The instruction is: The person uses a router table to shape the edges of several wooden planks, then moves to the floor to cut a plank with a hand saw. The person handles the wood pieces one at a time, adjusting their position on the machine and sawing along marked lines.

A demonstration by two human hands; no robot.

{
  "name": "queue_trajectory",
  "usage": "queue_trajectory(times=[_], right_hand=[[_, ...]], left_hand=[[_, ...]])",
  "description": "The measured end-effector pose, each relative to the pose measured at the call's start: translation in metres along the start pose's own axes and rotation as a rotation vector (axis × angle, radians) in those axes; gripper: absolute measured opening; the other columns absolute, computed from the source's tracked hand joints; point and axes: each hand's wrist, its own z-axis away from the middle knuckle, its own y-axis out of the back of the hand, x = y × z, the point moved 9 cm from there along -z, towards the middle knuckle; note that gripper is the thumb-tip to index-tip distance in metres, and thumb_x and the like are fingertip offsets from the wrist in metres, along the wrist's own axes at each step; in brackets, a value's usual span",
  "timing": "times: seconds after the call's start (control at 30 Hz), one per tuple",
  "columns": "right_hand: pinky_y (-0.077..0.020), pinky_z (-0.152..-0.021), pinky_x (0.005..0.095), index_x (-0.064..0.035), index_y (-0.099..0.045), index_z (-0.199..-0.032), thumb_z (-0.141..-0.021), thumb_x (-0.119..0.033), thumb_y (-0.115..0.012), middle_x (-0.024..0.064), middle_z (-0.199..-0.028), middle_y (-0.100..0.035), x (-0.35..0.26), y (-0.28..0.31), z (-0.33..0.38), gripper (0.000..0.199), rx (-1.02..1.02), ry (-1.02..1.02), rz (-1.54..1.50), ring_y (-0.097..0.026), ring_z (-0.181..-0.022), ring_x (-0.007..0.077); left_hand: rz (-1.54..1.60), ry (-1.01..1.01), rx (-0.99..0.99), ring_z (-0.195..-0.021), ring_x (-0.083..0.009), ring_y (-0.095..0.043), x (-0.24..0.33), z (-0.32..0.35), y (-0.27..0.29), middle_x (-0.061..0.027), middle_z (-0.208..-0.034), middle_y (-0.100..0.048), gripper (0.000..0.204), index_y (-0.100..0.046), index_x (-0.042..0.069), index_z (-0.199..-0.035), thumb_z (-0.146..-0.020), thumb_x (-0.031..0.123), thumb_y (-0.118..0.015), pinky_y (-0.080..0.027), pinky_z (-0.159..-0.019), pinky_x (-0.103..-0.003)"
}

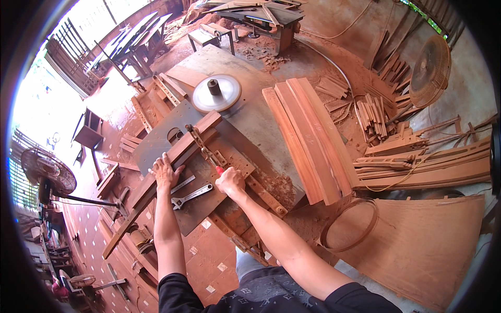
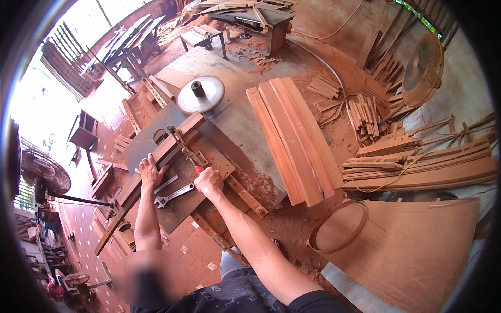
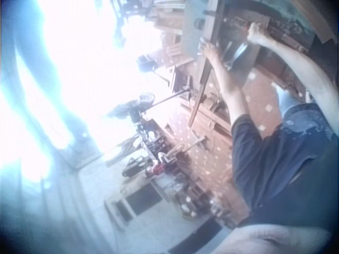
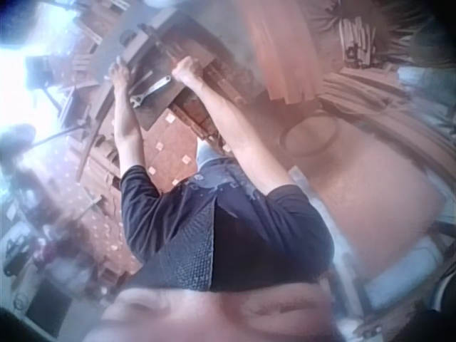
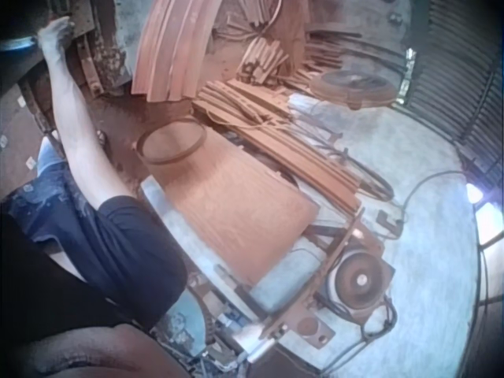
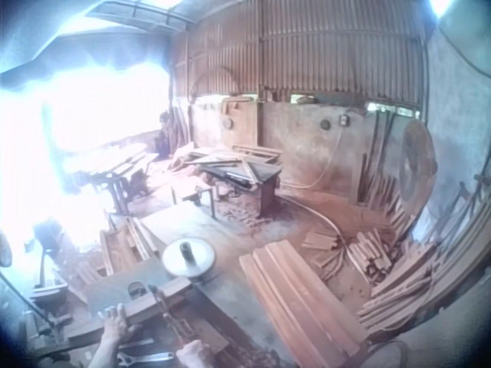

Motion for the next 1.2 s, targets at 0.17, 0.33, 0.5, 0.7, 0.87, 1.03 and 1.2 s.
queue_trajectory(times=[0.17,0.33,0.5,0.7,0.87,1.03,1.2], right_hand=[[-0.0614,-0.086,0.0421,0.0002,-0.074,-0.086,-0.085,-0.027,-0.072,0.0265,-0.099,-0.074,0.001,-0.002,-0.003,0.027,-0.018,-0.006,0.012,-0.075,-0.097,0.0373],[-0.0617,-0.085,0.0419,-0.0005,-0.074,-0.087,-0.085,-0.028,-0.073,0.0249,-0.099,-0.075,0.004,-0.010,-0.012,0.028,-0.019,-0.014,0.033,-0.075,-0.097,0.0363],[-0.0611,-0.080,0.0409,0.0017,-0.073,-0.075,-0.089,-0.032,-0.068,0.0290,-0.084,-0.073,0.001,-0.009,-0.009,0.037,0.022,0.022,-0.015,-0.076,-0.089,0.0387],[-0.0610,-0.081,0.0411,0.0015,-0.073,-0.079,-0.088,-0.033,-0.069,0.0288,-0.089,-0.074,0.000,-0.008,-0.011,0.036,0.052,0.006,0.022,-0.075,-0.091,0.0387],[-0.0618,-0.080,0.0410,-0.0021,-0.074,-0.084,-0.085,-0.031,-0.075,0.0239,-0.094,-0.075,0.000,-0.009,-0.011,0.029,0.020,-0.003,0.034,-0.076,-0.094,0.0352],[-0.0616,-0.082,0.0419,-0.0010,-0.074,-0.085,-0.085,-0.029,-0.074,0.0254,-0.095,-0.075,-0.006,-0.003,-0.007,0.028,0.003,0.001,0.007,-0.076,-0.095,0.0369],[-0.0611,-0.083,0.0435,0.0003,-0.074,-0.086,-0.087,-0.032,-0.071,0.0262,-0.095,-0.075,-0.005,-0.004,-0.009,0.032,0.029,0.007,0.010,-0.075,-0.095,0.0386]], left_hand=[[-0.012,-0.011,0.002,-0.135,-0.0379,-0.041,0.000,-0.003,-0.001,-0.0158,-0.140,-0.043,0.101,-0.029,0.011,-0.156,-0.083,0.065,-0.072,-0.028,-0.109,-0.071],[-0.008,-0.019,0.009,-0.134,-0.0384,-0.042,0.003,-0.004,0.000,-0.0160,-0.140,-0.044,0.101,-0.029,0.011,-0.156,-0.082,0.065,-0.072,-0.028,-0.109,-0.070],[-0.023,-0.013,0.018,-0.134,-0.0381,-0.042,-0.003,-0.005,-0.001,-0.0158,-0.140,-0.044,0.102,-0.028,0.011,-0.157,-0.082,0.065,-0.072,-0.027,-0.110,-0.070],[0.003,0.000,-0.037,-0.136,-0.0386,-0.039,-0.002,-0.008,-0.003,-0.0154,-0.143,-0.041,0.103,-0.026,0.012,-0.158,-0.082,0.064,-0.073,-0.023,-0.113,-0.075],[-0.004,0.001,-0.036,-0.137,-0.0388,-0.039,-0.003,-0.010,-0.004,-0.0159,-0.143,-0.041,0.103,-0.026,0.012,-0.158,-0.083,0.064,-0.073,-0.024,-0.113,-0.074],[-0.008,-0.008,-0.005,-0.134,-0.0391,-0.041,-0.005,-0.010,-0.003,-0.0161,-0.141,-0.042,0.102,-0.028,0.011,-0.157,-0.083,0.064,-0.073,-0.027,-0.111,-0.071],[-0.015,0.000,-0.014,-0.134,-0.0394,-0.041,-0.004,-0.011,-0.003,-0.0165,-0.141,-0.042,0.102,-0.028,0.011,-0.158,-0.083,0.064,-0.073,-0.026,-0.111,-0.071]])
